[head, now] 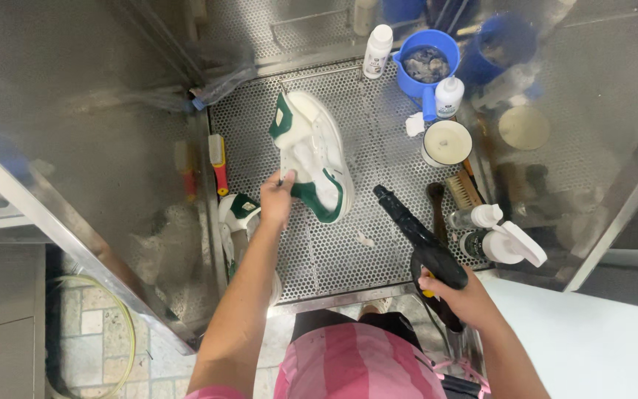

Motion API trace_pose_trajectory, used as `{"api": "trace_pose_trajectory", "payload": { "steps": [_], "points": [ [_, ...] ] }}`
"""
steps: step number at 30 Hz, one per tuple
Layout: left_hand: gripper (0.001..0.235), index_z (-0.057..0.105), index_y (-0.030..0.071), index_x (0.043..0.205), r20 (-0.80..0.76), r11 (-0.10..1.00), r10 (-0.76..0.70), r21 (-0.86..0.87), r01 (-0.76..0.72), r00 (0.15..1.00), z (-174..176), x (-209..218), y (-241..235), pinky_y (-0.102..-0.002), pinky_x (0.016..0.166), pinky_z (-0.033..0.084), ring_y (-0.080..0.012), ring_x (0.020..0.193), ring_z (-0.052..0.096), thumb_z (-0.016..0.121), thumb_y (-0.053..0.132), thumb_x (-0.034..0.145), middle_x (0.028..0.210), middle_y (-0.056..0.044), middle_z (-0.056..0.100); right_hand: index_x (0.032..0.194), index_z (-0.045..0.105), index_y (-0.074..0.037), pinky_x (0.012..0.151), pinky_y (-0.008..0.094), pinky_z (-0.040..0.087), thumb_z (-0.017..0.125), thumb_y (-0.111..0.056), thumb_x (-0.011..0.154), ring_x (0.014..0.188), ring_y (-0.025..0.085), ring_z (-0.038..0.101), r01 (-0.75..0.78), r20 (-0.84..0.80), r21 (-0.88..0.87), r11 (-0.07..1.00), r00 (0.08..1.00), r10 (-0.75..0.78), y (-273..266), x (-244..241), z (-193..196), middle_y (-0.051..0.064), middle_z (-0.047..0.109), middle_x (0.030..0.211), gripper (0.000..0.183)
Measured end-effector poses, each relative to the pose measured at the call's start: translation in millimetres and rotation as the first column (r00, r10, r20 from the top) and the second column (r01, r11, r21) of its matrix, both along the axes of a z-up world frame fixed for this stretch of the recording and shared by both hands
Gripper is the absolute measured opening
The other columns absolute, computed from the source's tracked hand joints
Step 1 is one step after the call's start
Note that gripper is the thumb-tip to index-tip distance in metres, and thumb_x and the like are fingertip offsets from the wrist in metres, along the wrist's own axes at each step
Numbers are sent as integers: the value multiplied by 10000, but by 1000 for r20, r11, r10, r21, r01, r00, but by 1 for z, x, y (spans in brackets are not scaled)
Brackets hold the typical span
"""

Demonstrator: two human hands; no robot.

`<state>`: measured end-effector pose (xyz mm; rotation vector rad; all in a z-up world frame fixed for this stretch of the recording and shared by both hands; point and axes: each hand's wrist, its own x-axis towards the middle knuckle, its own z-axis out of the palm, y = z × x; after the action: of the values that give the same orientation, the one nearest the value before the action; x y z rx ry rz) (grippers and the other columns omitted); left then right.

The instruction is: The person cleans a pair of black canvas shoes and a pair of white sneakers with green accents using a handheld pressure washer and a brush. They scrub the shoes on a metal grate, rinse them, and place them into a sink.

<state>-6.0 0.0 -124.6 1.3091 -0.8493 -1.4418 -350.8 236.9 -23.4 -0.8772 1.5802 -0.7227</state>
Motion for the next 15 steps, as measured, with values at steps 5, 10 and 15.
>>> {"api": "trace_pose_trajectory", "payload": {
  "steps": [5,10,15],
  "points": [
    [202,754,-17,1142,165,958,61,-286,-11,984,27,15,-20,-294,757,515,-142,862,635,648,129,1052,993,-76,746,967,752,-16,758,316,507,819,-167,765,812,146,663,147,24,20,989,989,-148,4,8,-27,47,733,853,262],
    [233,734,15,1194,355,912,80,-404,76,932,74,13,-24,-265,902,536,-118,979,692,612,124,1028,1083,-68,777,971,737,1,779,326,530,818,-173,777,816,174,696,170,60,70,983,983,-174,5,10,-46,80,744,848,273],
    [240,739,17,1192,348,870,61,-477,121,936,94,11,-26,-281,944,540,-135,1029,697,580,102,1033,1129,-78,774,975,749,3,773,320,526,832,-181,764,820,165,676,153,41,74,985,987,-157,7,14,-44,65,744,864,292]
  ]
}}
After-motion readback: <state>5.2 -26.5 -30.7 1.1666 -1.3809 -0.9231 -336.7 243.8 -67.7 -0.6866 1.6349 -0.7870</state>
